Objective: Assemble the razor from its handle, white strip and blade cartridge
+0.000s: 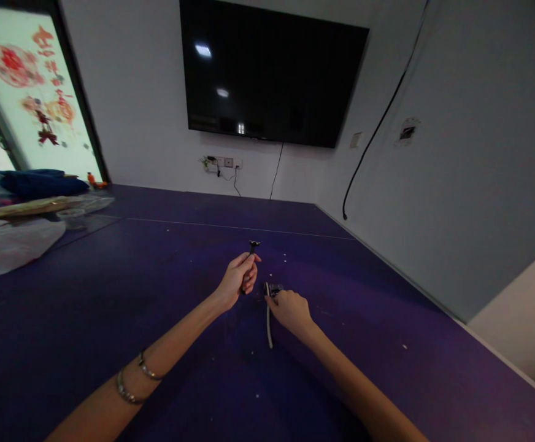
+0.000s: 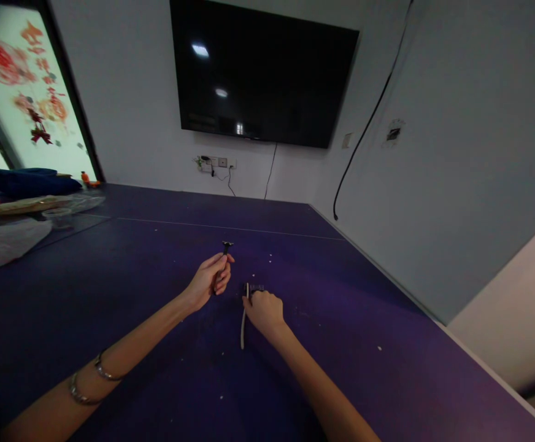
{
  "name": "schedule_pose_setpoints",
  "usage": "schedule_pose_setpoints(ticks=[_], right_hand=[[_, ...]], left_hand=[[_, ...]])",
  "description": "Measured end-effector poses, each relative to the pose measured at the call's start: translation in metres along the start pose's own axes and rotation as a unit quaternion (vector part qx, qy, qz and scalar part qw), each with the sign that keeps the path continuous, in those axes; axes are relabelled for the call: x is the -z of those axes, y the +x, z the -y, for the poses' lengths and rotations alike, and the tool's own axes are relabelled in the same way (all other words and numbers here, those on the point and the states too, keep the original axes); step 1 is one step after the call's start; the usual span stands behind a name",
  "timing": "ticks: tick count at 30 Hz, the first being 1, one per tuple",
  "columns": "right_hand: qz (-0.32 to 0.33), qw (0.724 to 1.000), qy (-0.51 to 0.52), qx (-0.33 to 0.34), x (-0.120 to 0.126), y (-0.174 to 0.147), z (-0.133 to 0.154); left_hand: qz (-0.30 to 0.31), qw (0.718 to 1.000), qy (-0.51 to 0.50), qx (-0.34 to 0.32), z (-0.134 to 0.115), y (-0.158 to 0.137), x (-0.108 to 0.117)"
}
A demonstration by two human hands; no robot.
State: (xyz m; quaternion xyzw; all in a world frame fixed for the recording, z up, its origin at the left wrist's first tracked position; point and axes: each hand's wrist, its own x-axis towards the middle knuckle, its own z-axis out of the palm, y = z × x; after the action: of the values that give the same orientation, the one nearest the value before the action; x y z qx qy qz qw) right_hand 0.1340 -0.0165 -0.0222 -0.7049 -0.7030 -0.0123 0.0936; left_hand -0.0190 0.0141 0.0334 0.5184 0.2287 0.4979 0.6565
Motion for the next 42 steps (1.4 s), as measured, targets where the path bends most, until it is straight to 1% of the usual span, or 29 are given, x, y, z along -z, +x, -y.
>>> schedule_pose_setpoints(ticks=[3, 6, 8, 11, 15, 22, 28, 32, 35, 39, 42], right_hand=[[-0.015, 1.000, -0.007, 0.014, 0.011, 0.016, -0.018], [-0.005, 0.997, 0.014, 0.078, 0.017, 0.028, -0.034], [0.010, 0.992, 0.036, 0.120, 0.016, 0.033, -0.041], [0.020, 0.988, 0.054, 0.145, 0.009, 0.036, -0.046], [0.017, 0.986, 0.067, 0.151, 0.001, 0.037, -0.048], [0.022, 0.985, 0.087, 0.150, 0.002, 0.037, -0.047], [-0.004, 0.982, 0.100, 0.158, -0.002, 0.039, -0.048], [-0.016, 0.981, 0.117, 0.153, 0.002, 0.040, -0.049], [-0.019, 0.972, 0.179, 0.154, 0.007, 0.043, -0.050], [-0.036, 0.944, 0.285, 0.161, 0.011, 0.048, -0.052], [-0.034, 0.926, 0.346, 0.145, 0.011, 0.051, -0.052]], left_hand=[[0.019, 1.000, 0.010, 0.012, 0.008, 0.002, 0.004], [0.031, 0.999, 0.016, 0.022, 0.016, 0.004, 0.007], [0.039, 0.999, 0.018, 0.028, 0.020, 0.004, 0.008], [0.047, 0.998, 0.018, 0.033, 0.022, 0.004, 0.007], [0.043, 0.998, 0.015, 0.034, 0.021, 0.003, 0.005], [0.048, 0.998, 0.009, 0.041, 0.022, 0.001, 0.005], [0.037, 0.998, 0.008, 0.049, 0.024, 0.001, 0.006], [0.029, 0.998, 0.004, 0.051, 0.024, 0.001, 0.005], [0.022, 0.999, 0.007, 0.047, 0.026, 0.001, 0.006], [0.011, 0.999, 0.011, 0.046, 0.029, 0.002, 0.007], [0.000, 0.999, 0.013, 0.044, 0.031, 0.003, 0.008]])
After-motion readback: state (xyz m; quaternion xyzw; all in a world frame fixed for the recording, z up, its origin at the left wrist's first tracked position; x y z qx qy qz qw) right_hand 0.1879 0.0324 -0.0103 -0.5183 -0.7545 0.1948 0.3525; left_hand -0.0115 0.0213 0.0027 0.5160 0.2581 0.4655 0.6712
